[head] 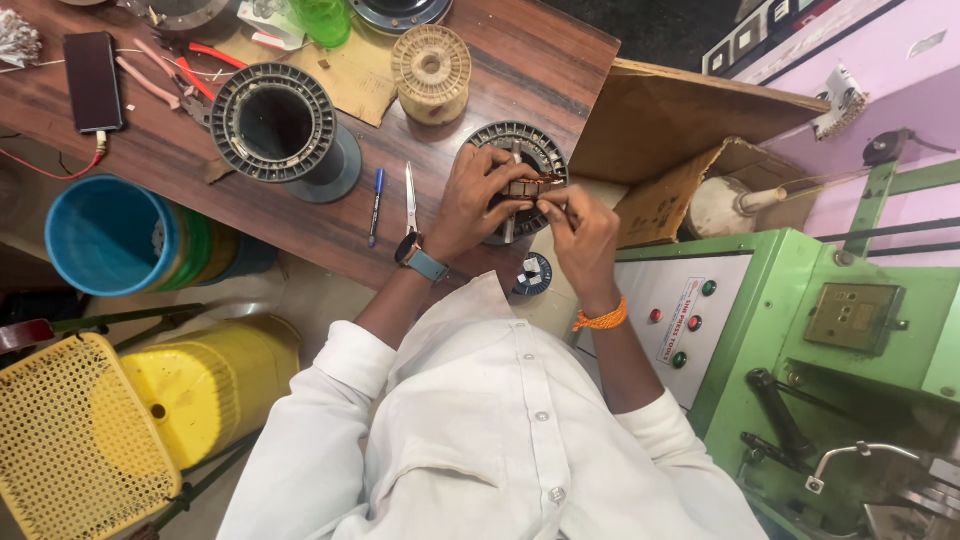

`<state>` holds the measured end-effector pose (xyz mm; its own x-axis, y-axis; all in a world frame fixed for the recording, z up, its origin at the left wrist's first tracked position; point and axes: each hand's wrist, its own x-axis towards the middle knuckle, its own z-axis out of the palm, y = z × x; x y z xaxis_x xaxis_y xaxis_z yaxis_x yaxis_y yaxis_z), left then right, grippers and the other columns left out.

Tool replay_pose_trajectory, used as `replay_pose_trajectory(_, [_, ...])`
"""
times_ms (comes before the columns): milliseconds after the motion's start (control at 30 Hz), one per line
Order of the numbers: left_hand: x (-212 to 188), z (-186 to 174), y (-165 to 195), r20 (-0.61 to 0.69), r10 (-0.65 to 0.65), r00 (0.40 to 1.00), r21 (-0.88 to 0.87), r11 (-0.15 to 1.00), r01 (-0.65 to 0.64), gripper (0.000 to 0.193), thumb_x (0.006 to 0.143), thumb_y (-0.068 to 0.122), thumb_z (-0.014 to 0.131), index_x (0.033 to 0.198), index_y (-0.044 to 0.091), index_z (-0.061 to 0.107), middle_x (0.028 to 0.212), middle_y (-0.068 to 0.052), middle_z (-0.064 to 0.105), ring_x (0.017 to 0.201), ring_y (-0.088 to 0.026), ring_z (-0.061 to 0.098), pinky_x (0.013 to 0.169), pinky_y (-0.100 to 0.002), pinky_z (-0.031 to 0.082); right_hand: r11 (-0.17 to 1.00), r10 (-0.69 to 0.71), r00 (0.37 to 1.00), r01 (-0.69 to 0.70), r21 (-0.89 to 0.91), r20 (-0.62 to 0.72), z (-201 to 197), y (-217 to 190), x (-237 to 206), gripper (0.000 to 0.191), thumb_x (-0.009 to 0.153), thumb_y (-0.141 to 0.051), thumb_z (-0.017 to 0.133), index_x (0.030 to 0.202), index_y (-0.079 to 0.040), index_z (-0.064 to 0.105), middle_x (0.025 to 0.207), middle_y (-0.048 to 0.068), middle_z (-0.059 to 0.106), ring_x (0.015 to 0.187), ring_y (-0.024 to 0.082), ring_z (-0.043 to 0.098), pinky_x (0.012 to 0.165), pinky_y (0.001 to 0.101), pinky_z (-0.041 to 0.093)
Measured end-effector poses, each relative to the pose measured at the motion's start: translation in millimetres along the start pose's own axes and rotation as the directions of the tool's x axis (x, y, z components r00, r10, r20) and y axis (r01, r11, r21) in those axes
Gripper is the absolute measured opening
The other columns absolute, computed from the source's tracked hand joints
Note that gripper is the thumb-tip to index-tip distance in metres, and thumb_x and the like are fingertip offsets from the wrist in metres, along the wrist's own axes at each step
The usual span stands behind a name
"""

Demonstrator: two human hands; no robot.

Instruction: The person works at a workbench fitting a copper motor armature into a circular stator housing, pressing and positioning it by hand and turning it to seat it. They then use a green-handled screwdriver on the assembly and use scissors to cut a small piece of material, handling the armature throughout.

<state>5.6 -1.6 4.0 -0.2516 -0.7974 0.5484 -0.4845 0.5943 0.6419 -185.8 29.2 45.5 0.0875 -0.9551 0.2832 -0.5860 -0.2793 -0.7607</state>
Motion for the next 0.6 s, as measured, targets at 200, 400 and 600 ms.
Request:
replay_pose_trajectory(200, [-10,-3,1,-0.039,0.246,0.968,0.278,0.934,-0.226,0.037,0.089,0.016,0.080,0.123,0.030,0.074,0.129,0.000,0.055,0.119,-0.023,0.052,0.102,-0.040,0.043,0.990,-0.130,0.991,0.132,0.056,-0.034,27,18,-22,0.003,0.095,0.003,0.070,0.097,0.002,0.068,0.085,0.011,0.069,0.071,0.018,0.066,0.064,0.0331,0.051])
replay_pose_trajectory(400, [-23,-1,5,-0.212,0.341,0.916,0.064,0.940,-0.335,0.035,0.081,0.027,0.084,0.108,0.013,0.068,0.134,-0.009,0.049,0.123,-0.033,0.048,0.103,-0.047,0.043,0.979,-0.194,0.973,0.183,0.094,0.124,12,14,-34,0.007,0.090,-0.001,0.075,0.096,0.000,0.072,0.084,0.011,0.070,0.070,0.021,0.068,0.062,0.0332,0.053])
replay_pose_trajectory(600, [-26,6,-2,-0.242,0.141,0.960,-0.045,0.987,-0.156,0.022,0.085,0.000,0.079,0.091,0.005,0.058,0.133,-0.014,0.061,0.113,-0.034,0.060,0.097,-0.048,0.046,0.965,-0.249,0.961,0.256,-0.049,0.120,-17,-10,-4,0.009,0.091,-0.004,0.078,0.094,0.000,0.071,0.084,0.013,0.069,0.070,0.024,0.067,0.063,0.0353,0.051])
